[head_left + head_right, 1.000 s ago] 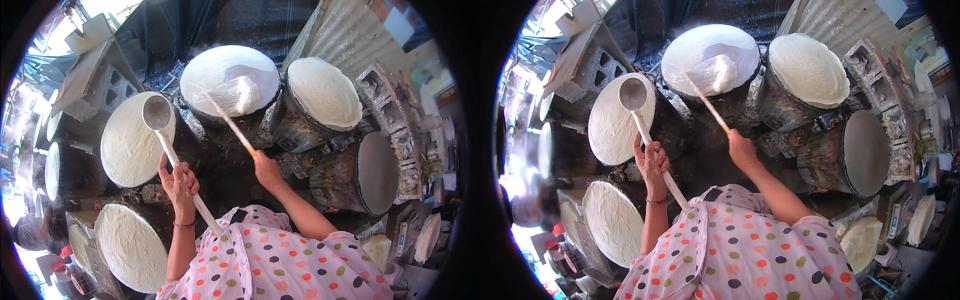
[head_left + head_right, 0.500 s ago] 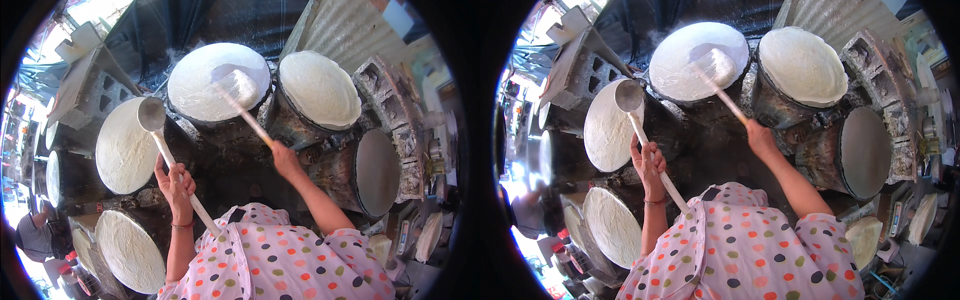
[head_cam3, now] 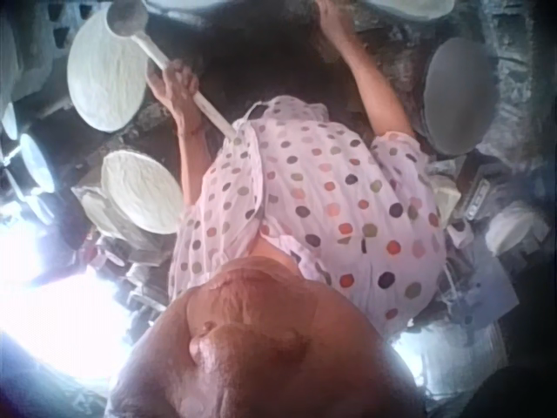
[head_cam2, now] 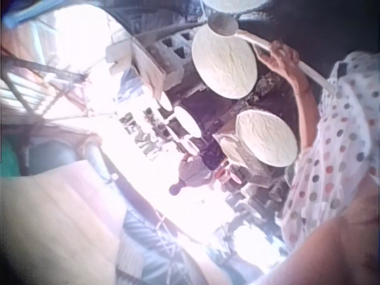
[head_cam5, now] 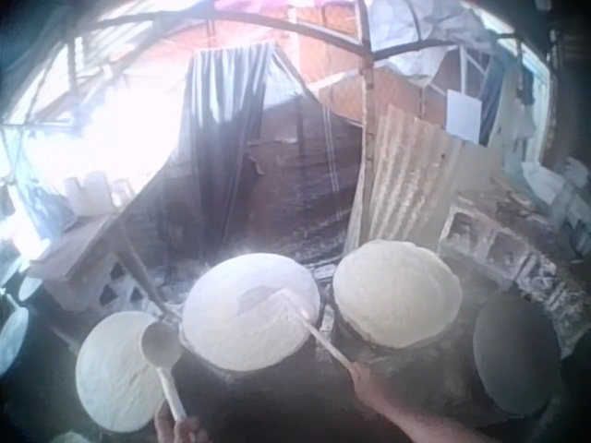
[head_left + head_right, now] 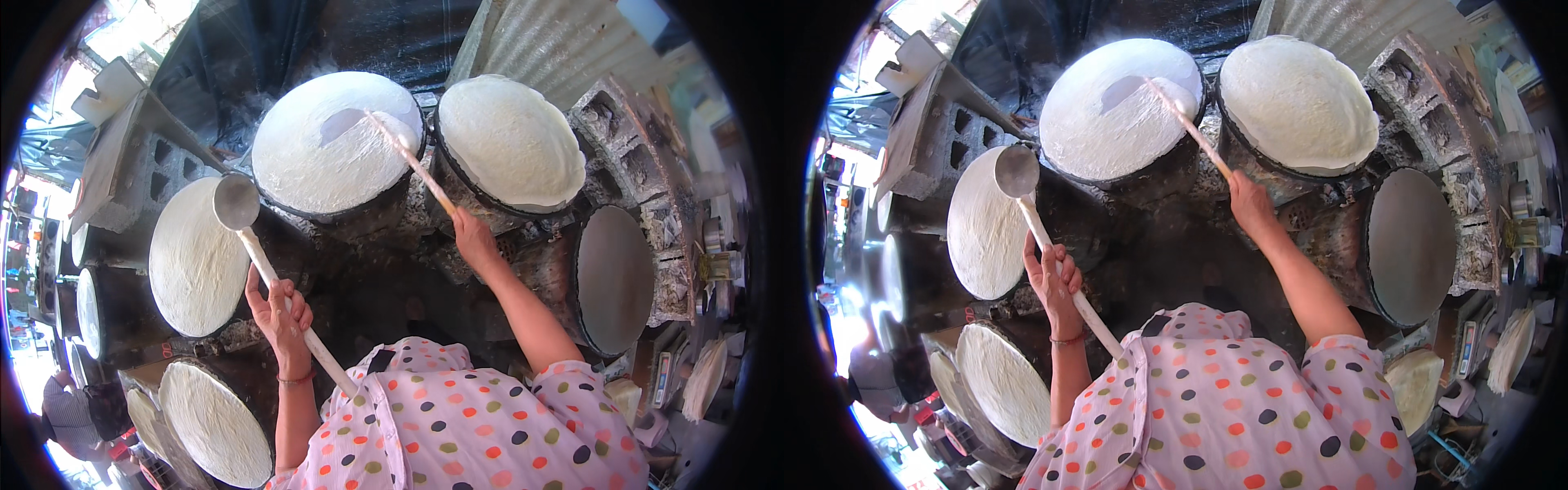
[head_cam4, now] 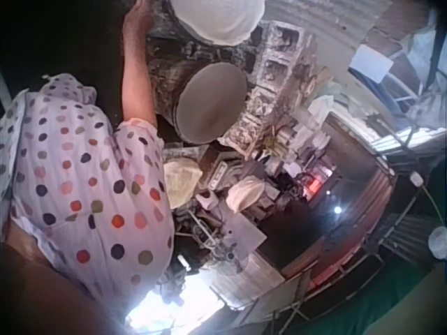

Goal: The person ladles batter from a large metal bowl onto several hot round pans, spreads it into thin circles using a wooden spreader, and removes the cooked crepes with a spatula. The person stacks the finished crepes on a nearby tray.

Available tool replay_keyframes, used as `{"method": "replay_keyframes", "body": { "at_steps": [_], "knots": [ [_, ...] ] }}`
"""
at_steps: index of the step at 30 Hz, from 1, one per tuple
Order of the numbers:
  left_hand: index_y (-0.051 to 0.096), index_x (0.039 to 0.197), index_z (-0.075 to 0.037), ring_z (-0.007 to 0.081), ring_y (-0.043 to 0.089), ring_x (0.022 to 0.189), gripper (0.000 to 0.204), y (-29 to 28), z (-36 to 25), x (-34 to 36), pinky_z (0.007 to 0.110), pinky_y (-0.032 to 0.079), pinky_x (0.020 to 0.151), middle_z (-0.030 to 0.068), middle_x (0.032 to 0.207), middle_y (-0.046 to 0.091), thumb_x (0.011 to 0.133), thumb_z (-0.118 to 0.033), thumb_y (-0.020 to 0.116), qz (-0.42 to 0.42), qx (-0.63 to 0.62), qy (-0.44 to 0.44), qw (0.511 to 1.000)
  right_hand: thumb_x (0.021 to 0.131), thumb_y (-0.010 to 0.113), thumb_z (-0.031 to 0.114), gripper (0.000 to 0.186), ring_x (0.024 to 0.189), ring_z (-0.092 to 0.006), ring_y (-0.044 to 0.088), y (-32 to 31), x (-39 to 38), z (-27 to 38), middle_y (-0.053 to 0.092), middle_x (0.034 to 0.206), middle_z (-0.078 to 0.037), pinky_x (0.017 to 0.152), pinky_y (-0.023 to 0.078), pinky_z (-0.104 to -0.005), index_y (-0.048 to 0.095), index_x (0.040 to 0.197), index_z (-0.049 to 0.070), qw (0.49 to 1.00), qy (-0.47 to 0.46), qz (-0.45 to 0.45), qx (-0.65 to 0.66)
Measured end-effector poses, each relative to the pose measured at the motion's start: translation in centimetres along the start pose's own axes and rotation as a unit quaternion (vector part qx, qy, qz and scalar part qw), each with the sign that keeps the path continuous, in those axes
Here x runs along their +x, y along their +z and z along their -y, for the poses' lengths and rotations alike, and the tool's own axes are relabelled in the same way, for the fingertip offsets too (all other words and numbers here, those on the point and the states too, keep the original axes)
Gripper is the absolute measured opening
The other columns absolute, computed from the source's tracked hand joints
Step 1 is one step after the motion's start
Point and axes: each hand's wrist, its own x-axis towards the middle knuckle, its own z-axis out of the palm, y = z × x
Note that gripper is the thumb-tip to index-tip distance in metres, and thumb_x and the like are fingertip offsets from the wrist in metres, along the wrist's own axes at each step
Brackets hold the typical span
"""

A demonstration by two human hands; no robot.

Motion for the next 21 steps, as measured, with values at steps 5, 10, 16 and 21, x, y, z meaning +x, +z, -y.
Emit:
{"method": "replay_keyframes", "body": {
  "at_steps": [5,10,16,21],
  "knots": [
    [0.033,0.139,-0.017,0.0033,0.035,0.048,0.045,0.3,0.0,0.1,0.015,0.028,0.037,0.0034,0.081,0.048,0.098,-0.019,0.053,-0.012,0.003,0.004,1.000,0.095,0.045,0.023,0.023,0.085,-0.0481,0.055,0.6,9.3,0.4,0.060,0.087,-0.027,0.070,0.043,-0.0552,0.052,0.091,0.002,0.999,0.017,-0.022,-0.030],
    [0.033,0.139,-0.016,0.0032,0.035,0.048,0.046,0.6,0.0,0.1,0.015,0.028,0.037,0.0036,0.081,0.047,0.097,-0.019,0.053,-0.024,0.008,0.014,1.000,0.095,0.043,0.023,0.028,0.098,-0.0405,0.060,0.4,16.9,5.9,0.065,0.100,-0.022,0.080,0.048,-0.0500,0.059,0.113,0.010,0.997,0.033,-0.052,0.043],
    [0.033,0.138,-0.015,0.0031,0.035,0.048,0.046,-0.1,0.0,0.5,0.015,0.028,0.036,0.0037,0.081,0.047,0.097,-0.018,0.053,-0.028,0.003,0.011,1.000,0.094,0.049,0.025,0.032,0.096,-0.0408,0.061,2.1,8.1,3.2,0.066,0.102,-0.020,0.081,0.049,-0.0477,0.058,0.123,0.017,0.993,0.048,-0.056,0.093],
    [0.033,0.138,-0.015,0.0032,0.035,0.047,0.046,0.9,0.4,1.2,0.015,0.027,0.036,0.0039,0.082,0.048,0.097,-0.017,0.053,-0.001,-0.032,-0.005,0.999,0.093,0.053,0.019,0.032,0.100,-0.0359,0.063,3.9,4.8,11.0,0.064,0.110,-0.019,0.085,0.050,-0.0400,0.058,0.123,0.010,0.993,0.044,-0.008,0.113]
  ]
}}
